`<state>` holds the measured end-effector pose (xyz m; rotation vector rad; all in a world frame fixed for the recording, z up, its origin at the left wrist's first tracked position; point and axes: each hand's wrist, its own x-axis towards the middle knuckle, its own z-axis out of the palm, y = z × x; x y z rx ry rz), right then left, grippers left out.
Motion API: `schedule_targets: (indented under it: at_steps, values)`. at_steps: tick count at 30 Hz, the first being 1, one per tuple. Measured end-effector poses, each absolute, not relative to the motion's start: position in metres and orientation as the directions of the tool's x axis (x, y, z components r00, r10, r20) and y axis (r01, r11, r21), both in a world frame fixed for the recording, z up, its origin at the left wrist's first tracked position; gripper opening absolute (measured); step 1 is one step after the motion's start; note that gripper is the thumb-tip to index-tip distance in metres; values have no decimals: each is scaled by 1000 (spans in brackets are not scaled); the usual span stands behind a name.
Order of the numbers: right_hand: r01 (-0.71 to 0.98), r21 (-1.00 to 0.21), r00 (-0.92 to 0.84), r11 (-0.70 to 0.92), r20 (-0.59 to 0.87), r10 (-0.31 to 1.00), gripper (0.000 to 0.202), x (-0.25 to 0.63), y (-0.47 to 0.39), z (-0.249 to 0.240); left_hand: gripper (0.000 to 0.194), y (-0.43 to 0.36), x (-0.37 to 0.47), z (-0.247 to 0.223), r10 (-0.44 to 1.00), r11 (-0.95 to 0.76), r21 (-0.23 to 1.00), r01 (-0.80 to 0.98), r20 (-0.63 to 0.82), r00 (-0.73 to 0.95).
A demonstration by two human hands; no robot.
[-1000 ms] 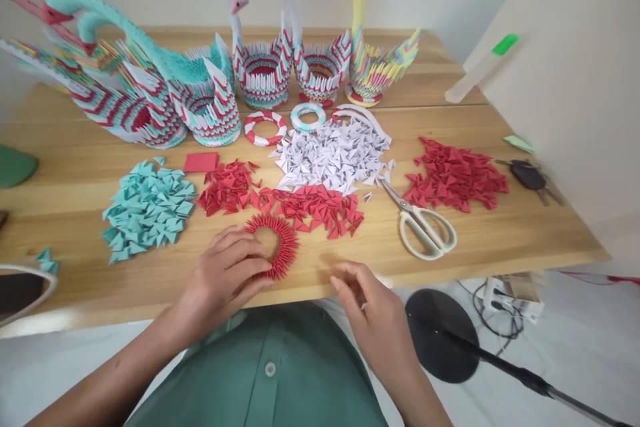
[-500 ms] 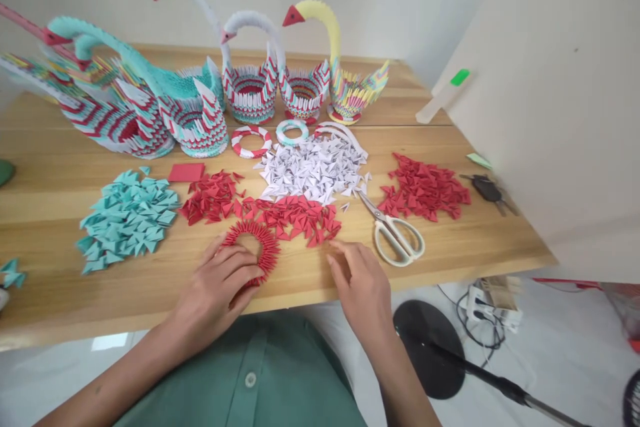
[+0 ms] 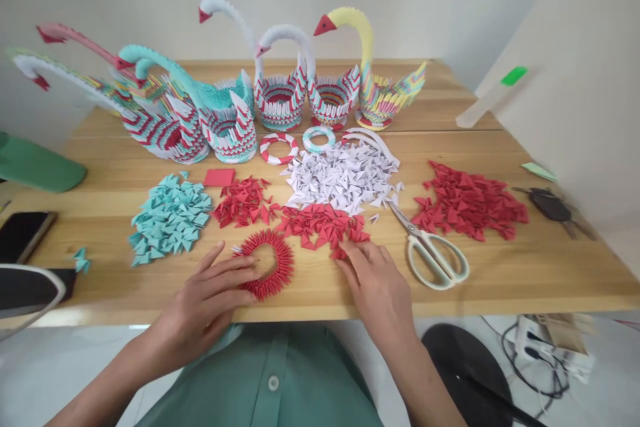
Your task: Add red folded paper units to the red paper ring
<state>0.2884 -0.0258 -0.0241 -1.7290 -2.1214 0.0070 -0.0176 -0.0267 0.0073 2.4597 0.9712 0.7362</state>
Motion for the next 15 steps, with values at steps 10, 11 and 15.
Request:
schedule_targets:
  at_steps: [10, 11, 15]
  values:
    - [835, -504, -74, 223, 299, 951, 23, 294, -34, -23, 29, -42, -2, 28, 603, -639, 760, 119, 398, 692]
    - [820, -534, -54, 207, 287, 956, 23, 293, -34, -19, 29, -39, 5, 27, 595, -638, 761, 117, 391, 702]
    - [751, -631, -3, 196, 293, 956, 20, 286, -37, -7, 27, -21, 36, 27, 623, -664, 728, 169, 414, 664]
